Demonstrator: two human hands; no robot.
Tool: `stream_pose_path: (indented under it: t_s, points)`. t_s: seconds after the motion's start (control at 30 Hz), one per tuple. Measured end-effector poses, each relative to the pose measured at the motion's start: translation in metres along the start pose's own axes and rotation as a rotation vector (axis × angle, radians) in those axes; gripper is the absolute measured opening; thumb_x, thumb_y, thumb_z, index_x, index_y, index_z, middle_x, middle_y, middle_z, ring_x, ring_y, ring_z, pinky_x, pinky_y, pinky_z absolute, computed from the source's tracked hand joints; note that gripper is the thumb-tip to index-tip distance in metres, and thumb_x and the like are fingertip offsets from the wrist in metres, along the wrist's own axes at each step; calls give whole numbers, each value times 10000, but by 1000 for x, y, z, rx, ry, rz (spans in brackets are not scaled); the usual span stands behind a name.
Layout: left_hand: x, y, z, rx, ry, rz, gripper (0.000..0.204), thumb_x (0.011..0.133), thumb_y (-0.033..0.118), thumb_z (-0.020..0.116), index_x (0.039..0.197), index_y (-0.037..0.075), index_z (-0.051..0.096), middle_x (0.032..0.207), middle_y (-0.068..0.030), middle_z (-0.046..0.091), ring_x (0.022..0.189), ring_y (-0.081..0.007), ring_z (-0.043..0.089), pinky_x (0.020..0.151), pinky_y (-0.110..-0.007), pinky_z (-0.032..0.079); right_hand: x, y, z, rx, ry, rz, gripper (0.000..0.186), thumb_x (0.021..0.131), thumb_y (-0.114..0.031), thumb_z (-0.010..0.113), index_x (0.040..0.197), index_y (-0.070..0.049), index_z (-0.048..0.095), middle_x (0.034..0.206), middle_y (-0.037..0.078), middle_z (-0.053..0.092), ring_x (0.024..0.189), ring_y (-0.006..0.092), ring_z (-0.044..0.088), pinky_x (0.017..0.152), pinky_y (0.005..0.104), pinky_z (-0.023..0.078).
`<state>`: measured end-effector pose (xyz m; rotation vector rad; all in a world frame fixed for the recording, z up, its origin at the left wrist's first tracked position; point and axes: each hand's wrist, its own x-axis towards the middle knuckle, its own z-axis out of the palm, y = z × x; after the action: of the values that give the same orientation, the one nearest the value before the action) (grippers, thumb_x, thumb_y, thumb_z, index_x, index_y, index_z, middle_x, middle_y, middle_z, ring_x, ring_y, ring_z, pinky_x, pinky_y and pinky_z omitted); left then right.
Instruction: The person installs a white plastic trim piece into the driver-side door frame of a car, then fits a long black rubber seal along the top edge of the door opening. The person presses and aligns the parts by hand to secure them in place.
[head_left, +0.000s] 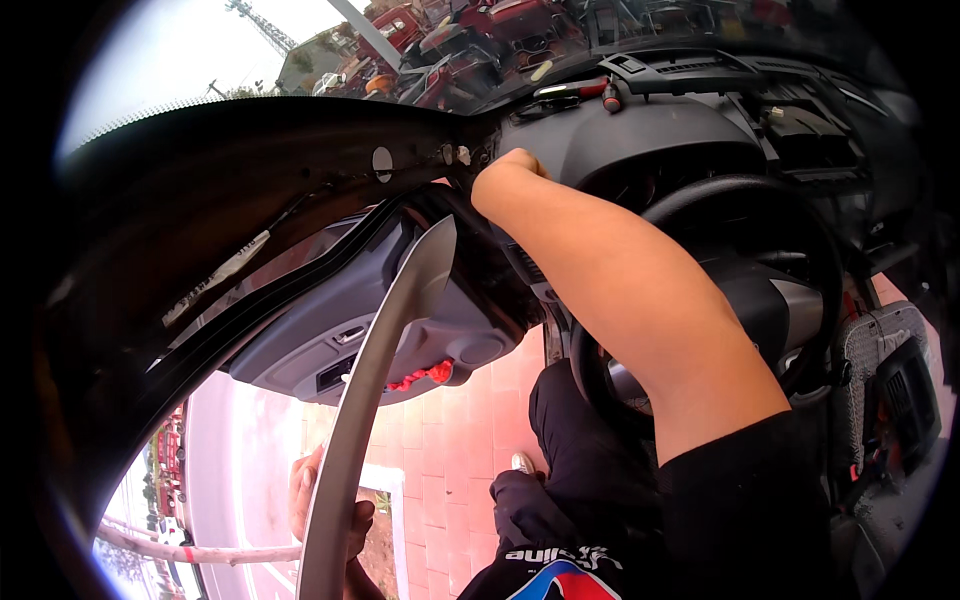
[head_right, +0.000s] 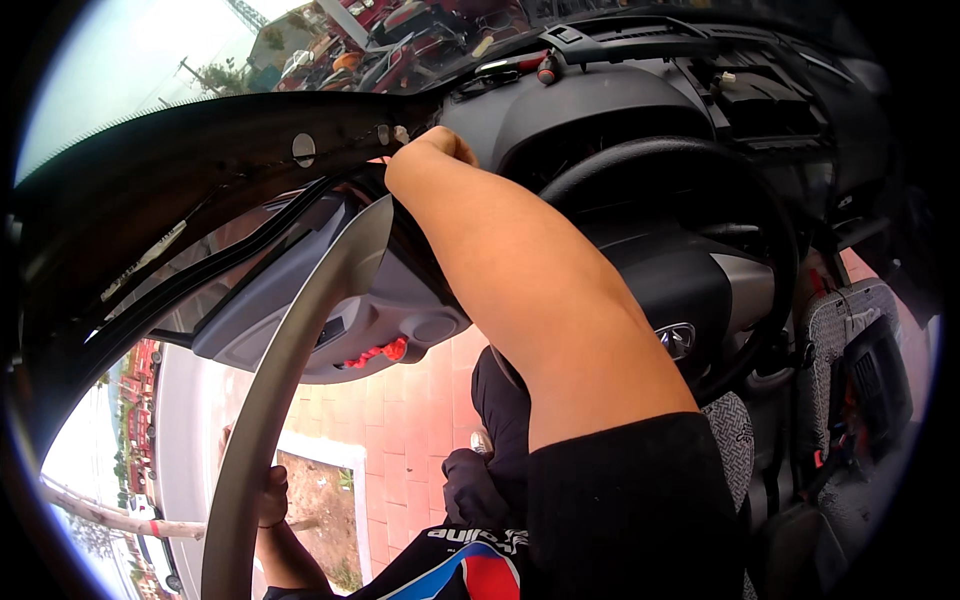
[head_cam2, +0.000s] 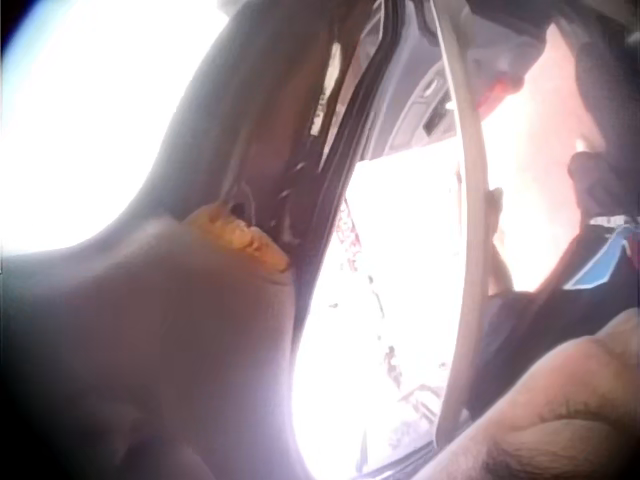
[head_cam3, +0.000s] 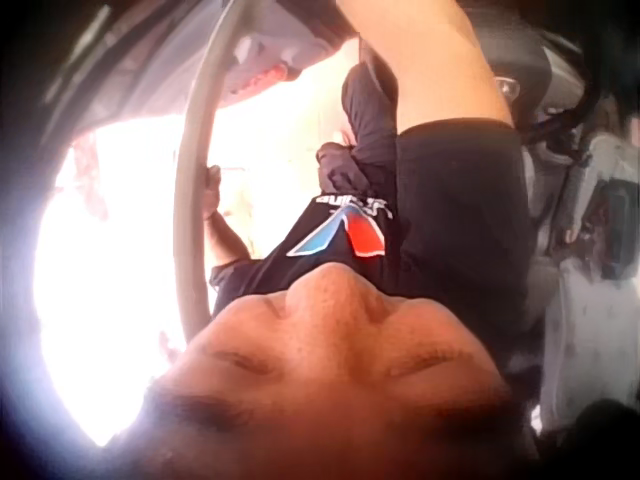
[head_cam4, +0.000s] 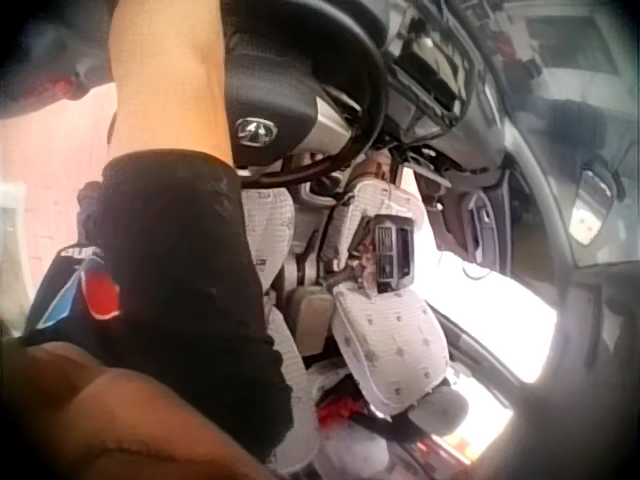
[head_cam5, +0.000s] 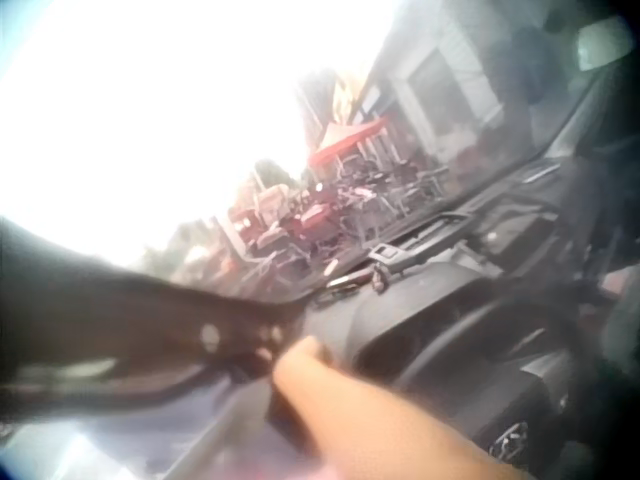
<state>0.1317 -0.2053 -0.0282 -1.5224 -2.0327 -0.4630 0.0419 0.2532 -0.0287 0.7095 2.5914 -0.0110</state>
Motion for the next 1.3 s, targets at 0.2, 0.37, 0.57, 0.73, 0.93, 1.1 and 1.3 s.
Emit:
stream_pose_path:
  t_s: [0.2,0.37,0.57,0.73,0.93,1.1,1.3]
  points:
    - [9,-1,-4,-75,3,19,758,968,368,687,1545,44,318,1202,-304,626,956,-383,657,744,-461,543,38,-9,37,20,138,147,195,809,-139,780,1004,-133,784,953,-13,747,738,205,726,495,378,573]
    - [4,-4,-5,-58,12,11,733,967,339,693,1540,63,329,1203,-302,625,963,-377,660,767,-460,557,4,-11,26,143,189,101,145,858,-168,736,994,-141,779,906,-28,739,674,184,719,464,320,554]
    - [21,1,3,-148,17,37,752,946,326,722,1545,95,331,1223,-313,617,979,-379,663,781,-449,565,25,-19,42,260,187,88,272,879,-125,684,1137,-124,770,1153,4,745,967,239,742,615,419,622]
    - [28,5,-7,-110,14,85,772,940,328,728,1547,90,315,1229,-312,615,980,-380,663,766,-446,567,32,-3,31,744,488,135,217,855,-189,667,981,-46,772,964,73,768,824,240,749,640,415,610]
    - [20,10,-5,-250,80,65,715,973,416,661,1514,46,376,1218,-281,632,986,-377,643,793,-469,533,-32,46,-51,1809,279,-408,106,846,-91,667,880,4,634,762,37,567,612,138,549,651,393,624]
    - [43,16,6,-255,79,102,722,921,302,761,1514,148,379,1230,-263,650,931,-332,655,770,-417,557,-79,81,-43,1676,244,-553,174,856,-122,670,975,4,650,879,48,588,715,148,596,716,394,625]
    - [71,16,28,-329,74,123,698,938,270,744,1504,80,383,1249,-273,635,1017,-339,657,813,-422,557,-62,58,-14,741,259,-147,310,828,-113,618,1069,66,694,1016,182,682,874,329,678,747,465,596]
